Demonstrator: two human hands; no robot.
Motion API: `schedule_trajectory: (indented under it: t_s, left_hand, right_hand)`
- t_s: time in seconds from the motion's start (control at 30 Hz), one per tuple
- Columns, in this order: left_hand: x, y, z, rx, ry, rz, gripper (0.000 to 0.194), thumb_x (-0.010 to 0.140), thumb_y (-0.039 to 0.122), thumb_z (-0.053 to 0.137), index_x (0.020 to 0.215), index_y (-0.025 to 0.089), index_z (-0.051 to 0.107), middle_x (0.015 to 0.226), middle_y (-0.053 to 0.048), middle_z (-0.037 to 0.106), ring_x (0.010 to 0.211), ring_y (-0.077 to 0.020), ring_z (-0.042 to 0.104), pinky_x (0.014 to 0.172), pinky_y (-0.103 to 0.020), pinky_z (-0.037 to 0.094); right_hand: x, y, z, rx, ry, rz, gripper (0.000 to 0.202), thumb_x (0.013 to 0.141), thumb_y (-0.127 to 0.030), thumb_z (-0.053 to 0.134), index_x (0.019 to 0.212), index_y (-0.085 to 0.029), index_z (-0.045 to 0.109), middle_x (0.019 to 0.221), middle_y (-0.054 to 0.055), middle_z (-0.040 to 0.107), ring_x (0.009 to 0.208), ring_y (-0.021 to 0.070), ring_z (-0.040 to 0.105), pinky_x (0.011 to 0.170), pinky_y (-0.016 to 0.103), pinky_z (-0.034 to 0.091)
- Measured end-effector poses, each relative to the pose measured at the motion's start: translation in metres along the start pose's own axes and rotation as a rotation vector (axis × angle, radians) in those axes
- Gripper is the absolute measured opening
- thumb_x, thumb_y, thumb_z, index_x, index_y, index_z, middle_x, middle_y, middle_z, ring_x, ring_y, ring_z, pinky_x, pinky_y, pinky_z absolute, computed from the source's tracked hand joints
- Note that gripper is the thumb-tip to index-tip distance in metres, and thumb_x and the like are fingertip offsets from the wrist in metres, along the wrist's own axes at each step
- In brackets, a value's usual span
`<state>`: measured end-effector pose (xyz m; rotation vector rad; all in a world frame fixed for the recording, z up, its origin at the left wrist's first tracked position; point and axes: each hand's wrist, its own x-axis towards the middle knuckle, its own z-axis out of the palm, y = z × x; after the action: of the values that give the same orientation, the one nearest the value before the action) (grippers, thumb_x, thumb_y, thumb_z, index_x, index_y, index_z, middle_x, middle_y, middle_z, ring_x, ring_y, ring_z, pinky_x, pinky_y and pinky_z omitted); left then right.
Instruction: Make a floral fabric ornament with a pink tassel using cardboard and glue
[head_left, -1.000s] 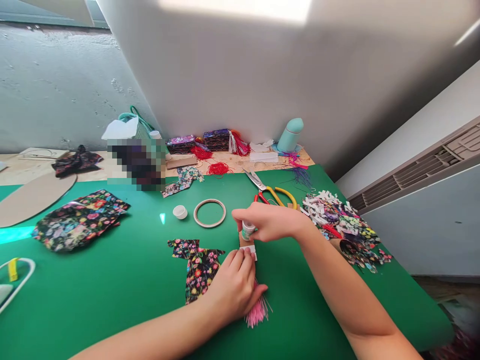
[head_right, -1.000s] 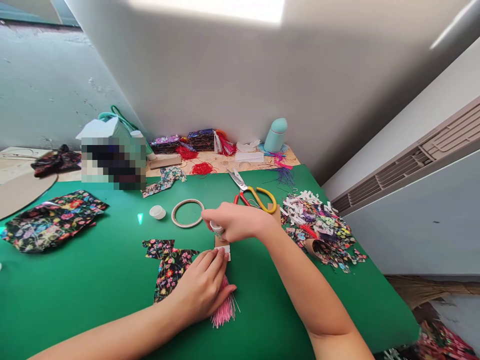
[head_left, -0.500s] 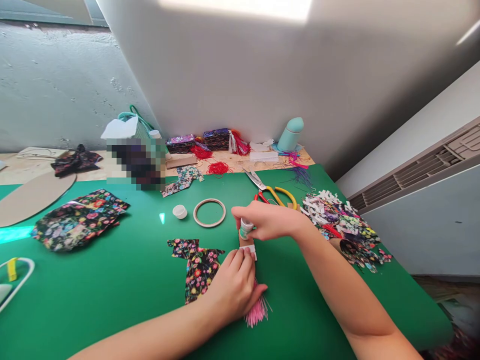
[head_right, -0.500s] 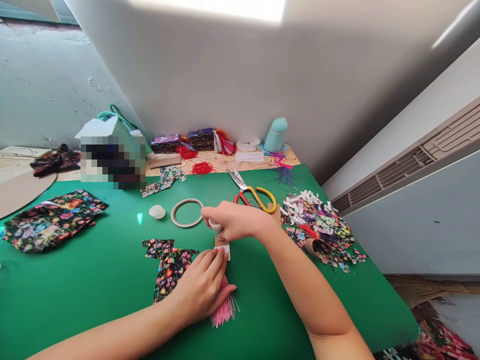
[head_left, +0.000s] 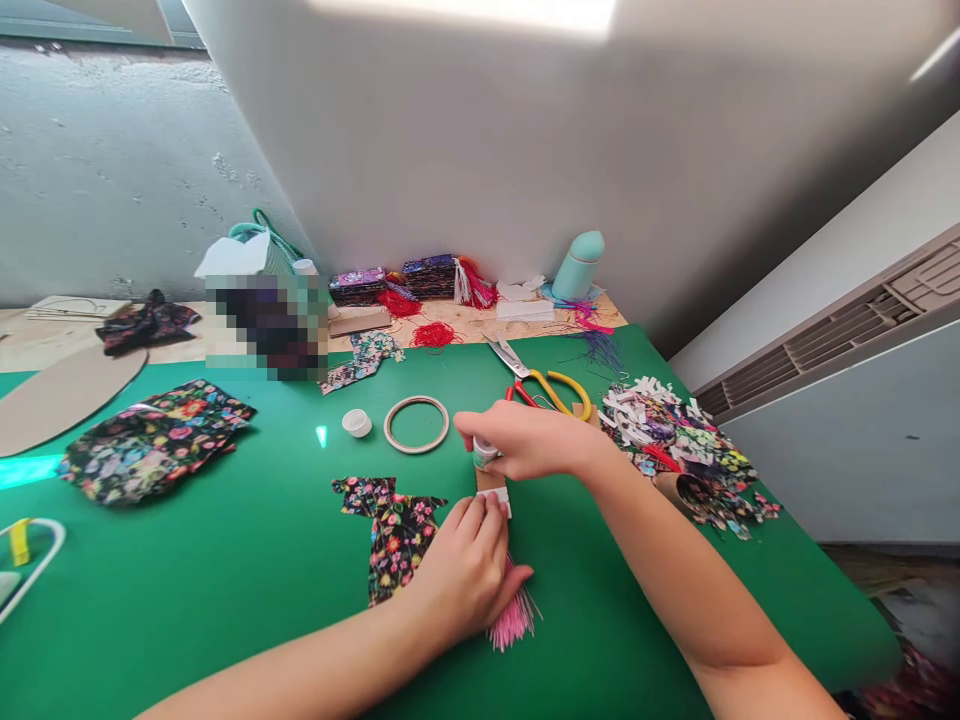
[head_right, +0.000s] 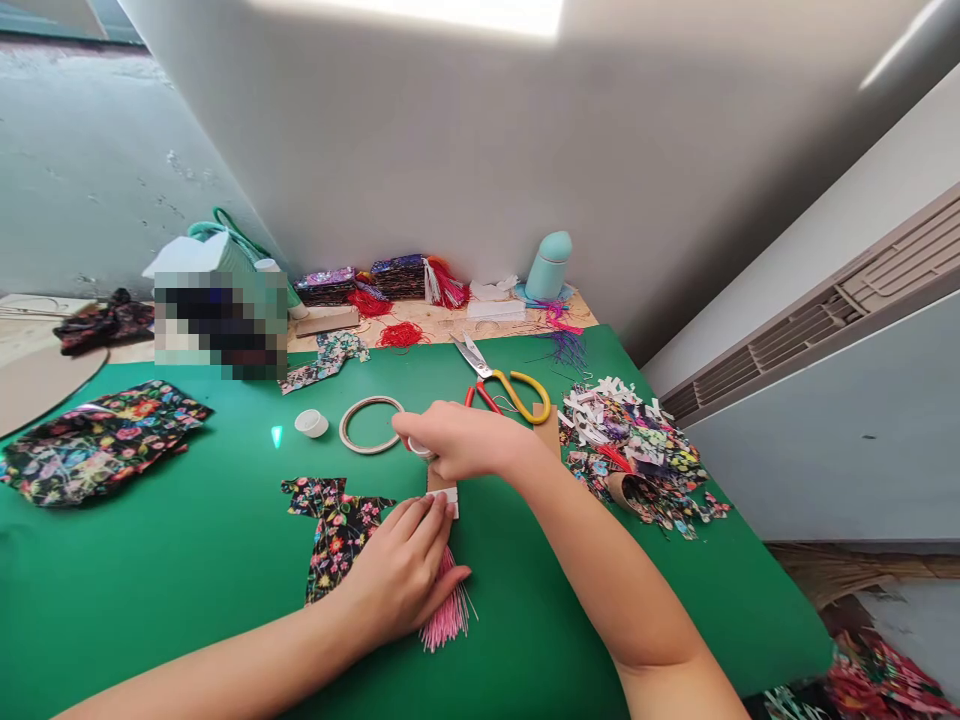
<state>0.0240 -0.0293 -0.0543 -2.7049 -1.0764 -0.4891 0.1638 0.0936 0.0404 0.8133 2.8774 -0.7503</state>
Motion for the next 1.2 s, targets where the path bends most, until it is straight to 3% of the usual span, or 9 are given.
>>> schedule_trajectory:
  t_s: [0.23, 0.4, 0.57, 0.8, 0.97, 1.2]
  left_hand:
    - [-0.0003, -0.0001, -0.0005, -0.002, -0.017, -0.002, 0.049, 0.087, 0.041, 0.047, 0.106, 0.0, 0.064, 0.105, -0.022, 0.064, 0.097, -0.0332, 0.057, 0.084, -0.043, 0.044]
    - [-0.002, -0.0004, 0.0004, -0.019, -0.028, -0.005, 0.051, 0.087, 0.045, 0.045, 0.106, 0.0, 0.063, 0.104, -0.023, 0.063, 0.097, -0.0333, 0.057, 0.086, -0.044, 0.043]
    - [-0.0025, 0.0005, 0.0001, -0.007, -0.022, -0.002, 0.053, 0.086, 0.045, 0.047, 0.106, -0.001, 0.063, 0.106, -0.023, 0.063, 0.097, -0.0335, 0.057, 0.086, -0.043, 0.042]
    - [-0.003, 0.0002, 0.0009, 0.007, -0.027, -0.002, 0.053, 0.088, 0.044, 0.044, 0.106, -0.001, 0.063, 0.106, -0.024, 0.063, 0.099, -0.034, 0.057, 0.087, -0.044, 0.043]
    - [-0.0032, 0.0003, 0.0011, 0.004, -0.045, 0.003, 0.051, 0.089, 0.043, 0.042, 0.109, 0.001, 0.062, 0.108, -0.023, 0.063, 0.1, -0.034, 0.057, 0.086, -0.045, 0.043]
    - [-0.0017, 0.0006, 0.0006, 0.007, -0.034, -0.007, 0.054, 0.087, 0.044, 0.045, 0.109, -0.003, 0.061, 0.106, -0.024, 0.062, 0.099, -0.0349, 0.057, 0.088, -0.043, 0.043]
  right_hand:
    - [-0.0009, -0.0031, -0.0004, 0.021, -0.044, -0.018, 0.026, 0.07, -0.012, 0.063, 0.092, -0.019, 0.05, 0.066, -0.002, 0.052, 0.06, 0.0127, 0.05, 0.046, 0.018, 0.025]
    - [0.0003, -0.0048, 0.0012, -0.027, -0.002, -0.009, 0.025, 0.073, -0.011, 0.06, 0.094, -0.018, 0.05, 0.066, -0.001, 0.052, 0.059, 0.0129, 0.048, 0.047, 0.019, 0.024]
    - [-0.0005, -0.0043, 0.0007, 0.027, -0.072, -0.062, 0.027, 0.071, -0.01, 0.061, 0.094, -0.019, 0.051, 0.068, -0.001, 0.053, 0.062, 0.0128, 0.049, 0.048, 0.019, 0.025]
    - [0.0001, -0.0044, 0.0026, 0.029, -0.027, -0.079, 0.025, 0.072, -0.007, 0.058, 0.093, -0.019, 0.05, 0.07, -0.001, 0.054, 0.062, 0.0123, 0.048, 0.049, 0.019, 0.026]
    - [-0.0005, -0.0041, 0.0037, 0.064, -0.094, -0.134, 0.026, 0.071, -0.006, 0.058, 0.092, -0.019, 0.051, 0.073, 0.0, 0.056, 0.065, 0.013, 0.049, 0.051, 0.019, 0.027]
    - [-0.0004, -0.0042, 0.004, 0.06, -0.071, -0.104, 0.026, 0.071, -0.006, 0.057, 0.091, -0.019, 0.049, 0.073, -0.001, 0.055, 0.065, 0.013, 0.048, 0.051, 0.02, 0.027]
